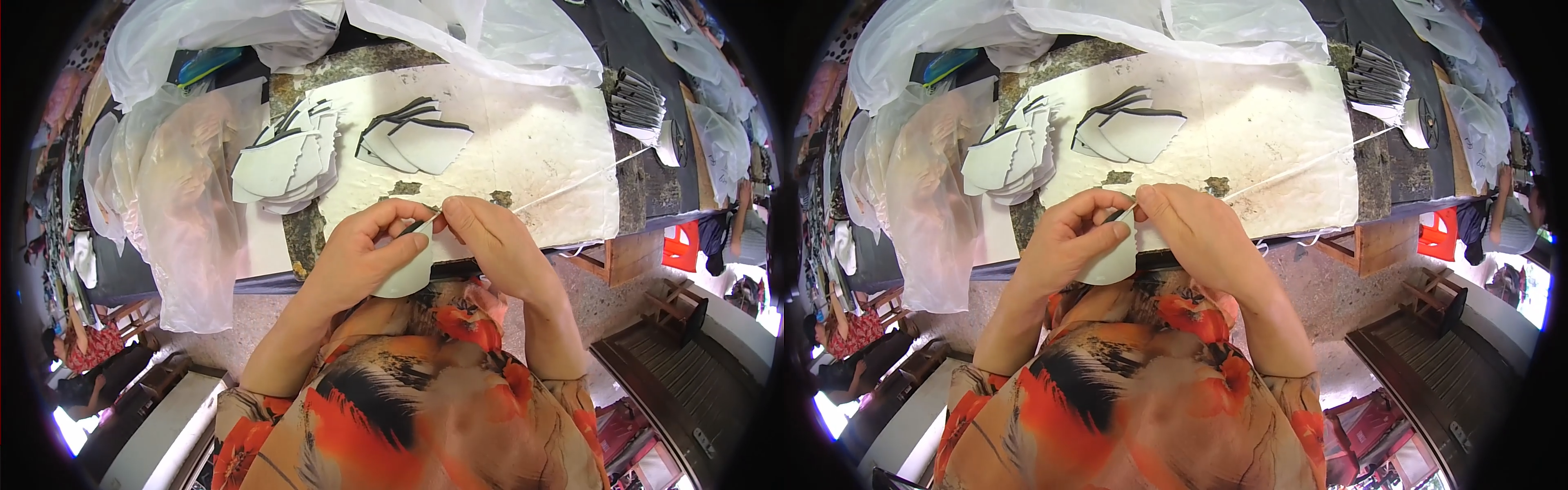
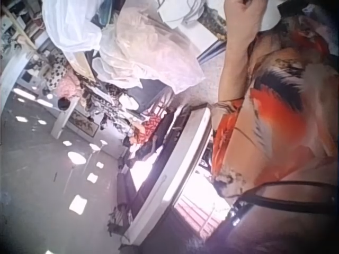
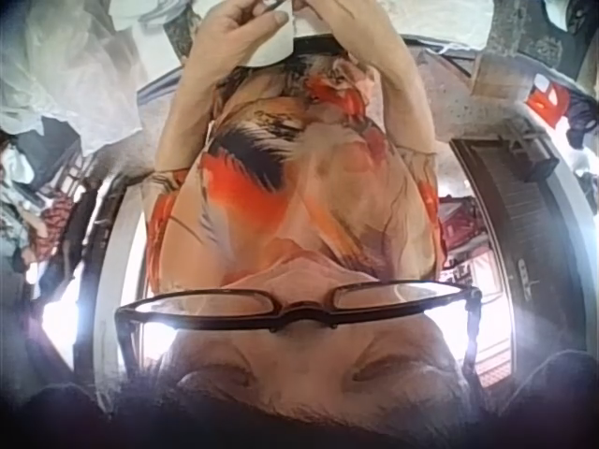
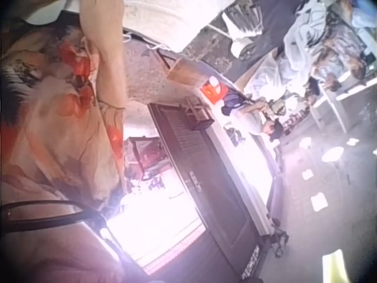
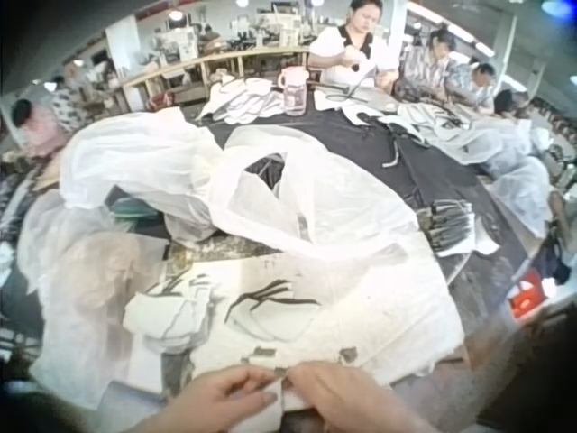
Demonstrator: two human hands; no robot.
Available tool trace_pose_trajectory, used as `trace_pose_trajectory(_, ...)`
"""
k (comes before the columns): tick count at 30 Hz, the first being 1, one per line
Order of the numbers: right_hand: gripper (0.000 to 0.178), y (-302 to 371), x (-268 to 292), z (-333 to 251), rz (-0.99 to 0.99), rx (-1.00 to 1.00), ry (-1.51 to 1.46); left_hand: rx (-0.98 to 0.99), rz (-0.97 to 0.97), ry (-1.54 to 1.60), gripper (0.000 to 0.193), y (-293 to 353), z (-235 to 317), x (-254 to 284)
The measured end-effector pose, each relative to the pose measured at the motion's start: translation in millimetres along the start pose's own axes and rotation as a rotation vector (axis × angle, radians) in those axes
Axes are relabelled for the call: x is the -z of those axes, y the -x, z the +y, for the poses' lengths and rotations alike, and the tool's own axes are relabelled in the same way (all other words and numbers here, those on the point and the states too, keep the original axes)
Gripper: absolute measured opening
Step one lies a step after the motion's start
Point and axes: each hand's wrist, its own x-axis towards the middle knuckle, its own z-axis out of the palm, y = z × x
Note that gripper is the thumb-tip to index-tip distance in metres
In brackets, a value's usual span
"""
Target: Glue and trim various components of a shoe upper at a manufacturing workbench.
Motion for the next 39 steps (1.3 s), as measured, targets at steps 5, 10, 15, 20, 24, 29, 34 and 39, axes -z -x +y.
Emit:
trace_pose_trajectory(5, 0.049, -4, -3, 8, 0.008, -0.020, -0.108, -0.014, -0.019, 0.031, 0.029, -3, 2, 1)
trace_pose_trajectory(10, 0.043, -5, 0, 11, 0.014, -0.027, -0.248, -0.038, 0.023, 0.087, 0.029, -5, -4, 2)
trace_pose_trajectory(15, 0.031, -8, 0, 1, 0.039, -0.065, -0.410, -0.075, 0.049, 0.105, 0.035, -3, -5, 3)
trace_pose_trajectory(20, 0.021, -8, 0, -2, -0.054, -0.110, -0.421, -0.198, 0.101, -0.019, 0.049, -5, -13, 0)
trace_pose_trajectory(24, 0.015, -10, -3, 1, -0.002, -0.096, -0.414, -0.234, 0.140, -0.089, 0.045, -3, -6, -7)
trace_pose_trajectory(29, 0.019, -10, -7, 16, 0.053, -0.103, -0.391, 0.059, 0.058, -0.158, 0.022, -5, 3, 0)
trace_pose_trajectory(34, 0.022, -7, 1, 4, 0.033, -0.164, -0.517, 0.060, 0.044, 0.029, 0.017, 0, -2, 0)
trace_pose_trajectory(39, 0.017, -10, -5, 6, -0.009, -0.099, -0.467, 0.069, 0.023, 0.034, 0.015, -4, 6, 3)
